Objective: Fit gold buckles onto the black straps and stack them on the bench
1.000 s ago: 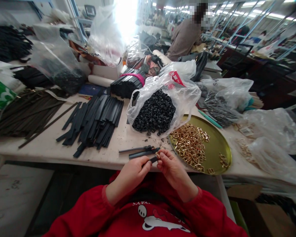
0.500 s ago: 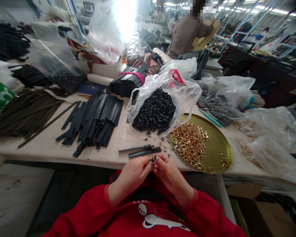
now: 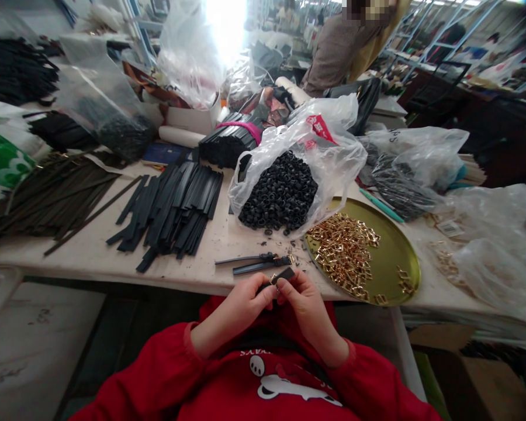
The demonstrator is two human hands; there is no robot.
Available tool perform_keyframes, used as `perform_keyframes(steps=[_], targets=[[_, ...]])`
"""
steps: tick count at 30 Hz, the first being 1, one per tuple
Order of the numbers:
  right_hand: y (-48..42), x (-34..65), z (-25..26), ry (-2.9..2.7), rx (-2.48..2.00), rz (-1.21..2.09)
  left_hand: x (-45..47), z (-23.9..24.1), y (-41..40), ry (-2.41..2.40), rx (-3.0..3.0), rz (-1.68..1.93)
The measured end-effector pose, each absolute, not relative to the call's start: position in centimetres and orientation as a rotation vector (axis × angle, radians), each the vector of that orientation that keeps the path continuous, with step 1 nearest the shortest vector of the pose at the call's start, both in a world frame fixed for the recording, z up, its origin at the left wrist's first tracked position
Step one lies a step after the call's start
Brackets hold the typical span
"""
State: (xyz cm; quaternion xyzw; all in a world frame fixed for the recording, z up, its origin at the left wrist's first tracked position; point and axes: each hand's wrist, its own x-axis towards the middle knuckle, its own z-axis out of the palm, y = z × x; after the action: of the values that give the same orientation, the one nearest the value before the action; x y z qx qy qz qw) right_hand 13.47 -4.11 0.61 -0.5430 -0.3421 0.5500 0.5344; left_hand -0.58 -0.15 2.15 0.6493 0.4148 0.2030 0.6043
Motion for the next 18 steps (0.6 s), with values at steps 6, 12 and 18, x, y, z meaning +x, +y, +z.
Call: perform_keyframes(steps=[6,12,18], targets=[[-4.1,13.6,0.7,-0.887,-1.340,1.280,-0.4,1.0,0.0,0.961,1.326,0.459],[-3.9,13.7,0.2,-0.807,-1.312,1.317,-0.1,1.8,0.1,0.976,1.222,0.383],[-3.8,14.2,-0.1,-1.044,-1.458,1.158,0.2,0.7,-0.1,1.030,1.245,0.381]])
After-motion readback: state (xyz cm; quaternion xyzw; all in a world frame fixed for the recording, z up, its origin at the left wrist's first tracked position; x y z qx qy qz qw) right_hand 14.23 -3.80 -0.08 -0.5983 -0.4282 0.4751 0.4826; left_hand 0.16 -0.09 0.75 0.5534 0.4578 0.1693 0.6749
